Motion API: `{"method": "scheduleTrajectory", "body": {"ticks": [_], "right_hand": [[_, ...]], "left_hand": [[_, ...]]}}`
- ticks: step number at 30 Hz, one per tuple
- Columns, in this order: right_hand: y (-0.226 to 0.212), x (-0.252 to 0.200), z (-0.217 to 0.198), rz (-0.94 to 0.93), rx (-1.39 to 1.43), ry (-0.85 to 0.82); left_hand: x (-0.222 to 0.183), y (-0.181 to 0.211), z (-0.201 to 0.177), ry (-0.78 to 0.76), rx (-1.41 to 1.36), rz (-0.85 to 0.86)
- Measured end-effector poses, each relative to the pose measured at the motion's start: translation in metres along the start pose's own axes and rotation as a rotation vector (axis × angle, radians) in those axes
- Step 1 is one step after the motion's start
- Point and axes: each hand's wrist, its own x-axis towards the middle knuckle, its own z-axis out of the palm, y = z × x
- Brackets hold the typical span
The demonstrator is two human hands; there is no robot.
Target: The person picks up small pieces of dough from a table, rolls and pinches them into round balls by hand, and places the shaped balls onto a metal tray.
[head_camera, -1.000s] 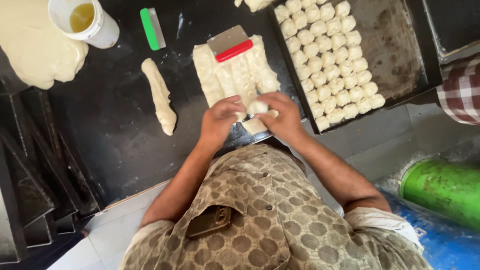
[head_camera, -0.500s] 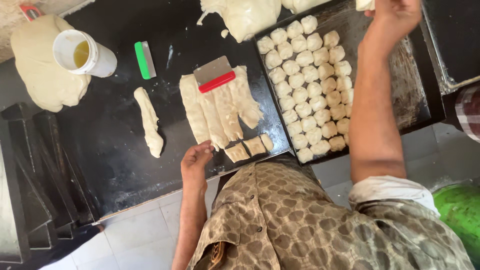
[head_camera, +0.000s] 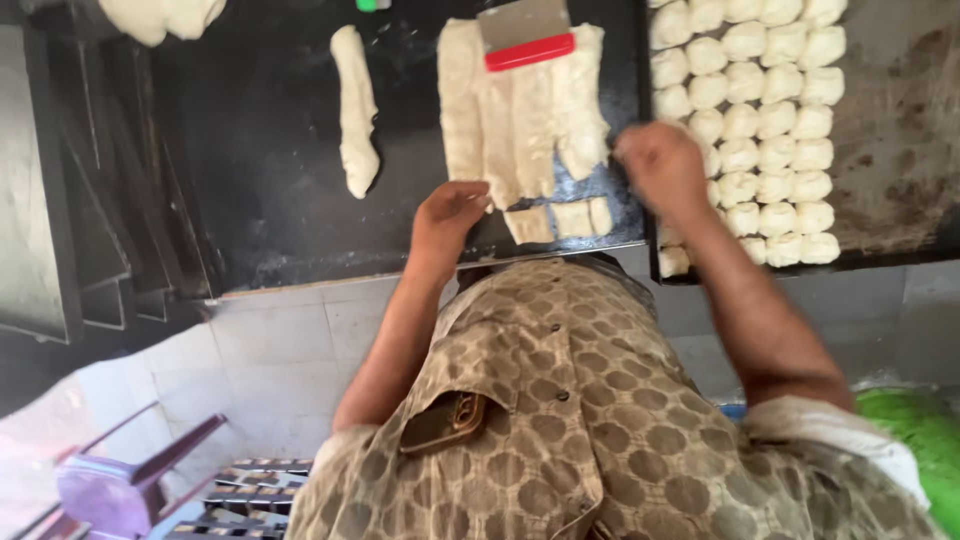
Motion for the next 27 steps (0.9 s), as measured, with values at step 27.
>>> {"method": "scheduleTrajectory", "body": {"ticks": [27], "right_hand": [[-0.183,-0.006,0.085,0.372,0.305,-0.256]], "left_hand": [[-0.003,0.017,-0.046,-0.289,0.153,0.144]]}}
